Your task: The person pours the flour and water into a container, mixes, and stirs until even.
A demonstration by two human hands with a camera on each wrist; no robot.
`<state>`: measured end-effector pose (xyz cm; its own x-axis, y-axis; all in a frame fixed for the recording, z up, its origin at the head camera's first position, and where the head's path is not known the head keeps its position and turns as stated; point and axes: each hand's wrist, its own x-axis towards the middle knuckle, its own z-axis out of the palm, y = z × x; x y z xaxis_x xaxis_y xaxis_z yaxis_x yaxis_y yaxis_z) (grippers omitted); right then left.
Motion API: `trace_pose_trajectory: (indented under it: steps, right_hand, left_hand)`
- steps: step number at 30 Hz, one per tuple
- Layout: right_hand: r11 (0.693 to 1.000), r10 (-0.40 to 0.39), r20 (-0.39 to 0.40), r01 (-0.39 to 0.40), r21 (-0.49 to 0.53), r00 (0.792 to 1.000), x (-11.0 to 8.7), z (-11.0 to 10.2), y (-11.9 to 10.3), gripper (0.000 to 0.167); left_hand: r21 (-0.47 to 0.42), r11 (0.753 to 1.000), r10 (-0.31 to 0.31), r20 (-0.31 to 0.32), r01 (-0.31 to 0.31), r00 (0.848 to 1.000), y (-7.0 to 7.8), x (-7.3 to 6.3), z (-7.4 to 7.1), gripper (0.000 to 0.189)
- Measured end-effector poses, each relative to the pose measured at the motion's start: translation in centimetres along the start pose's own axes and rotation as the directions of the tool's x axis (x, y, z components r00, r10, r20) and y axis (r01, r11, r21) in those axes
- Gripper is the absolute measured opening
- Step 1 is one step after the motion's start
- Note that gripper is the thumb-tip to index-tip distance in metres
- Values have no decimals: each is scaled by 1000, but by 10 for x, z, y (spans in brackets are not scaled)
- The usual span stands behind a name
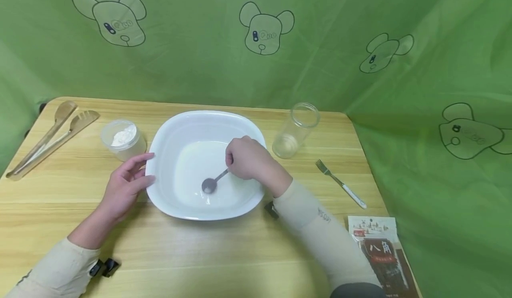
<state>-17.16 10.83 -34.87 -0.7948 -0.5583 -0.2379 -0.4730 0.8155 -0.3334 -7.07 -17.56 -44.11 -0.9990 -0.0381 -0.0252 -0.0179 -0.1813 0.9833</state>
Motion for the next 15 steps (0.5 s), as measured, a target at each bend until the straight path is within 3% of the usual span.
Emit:
trace_pose_trajectory:
  steps: [3,7,10,15]
  right_hand:
    - [999,31,-62,-30,24,998,3,1,1,18]
    - [998,-15,-12,15,60,1000,3,3,2,16]
    - [999,11,8,-11,41,1000,0,-2,6,17]
    - [989,136,-136,-142,-34,981,-3,-9,14,17]
  left_hand:
    - [-2,1000,0,1,0,1000,-1,0,-1,55]
    - [-8,1000,8,5,-8,1000,-3,0,-2,55]
    - [-10,1000,14,6,-14,1000,-3,0,-2,55]
    - [-12,1000,10,4,-10,1000,-3,0,-2,55]
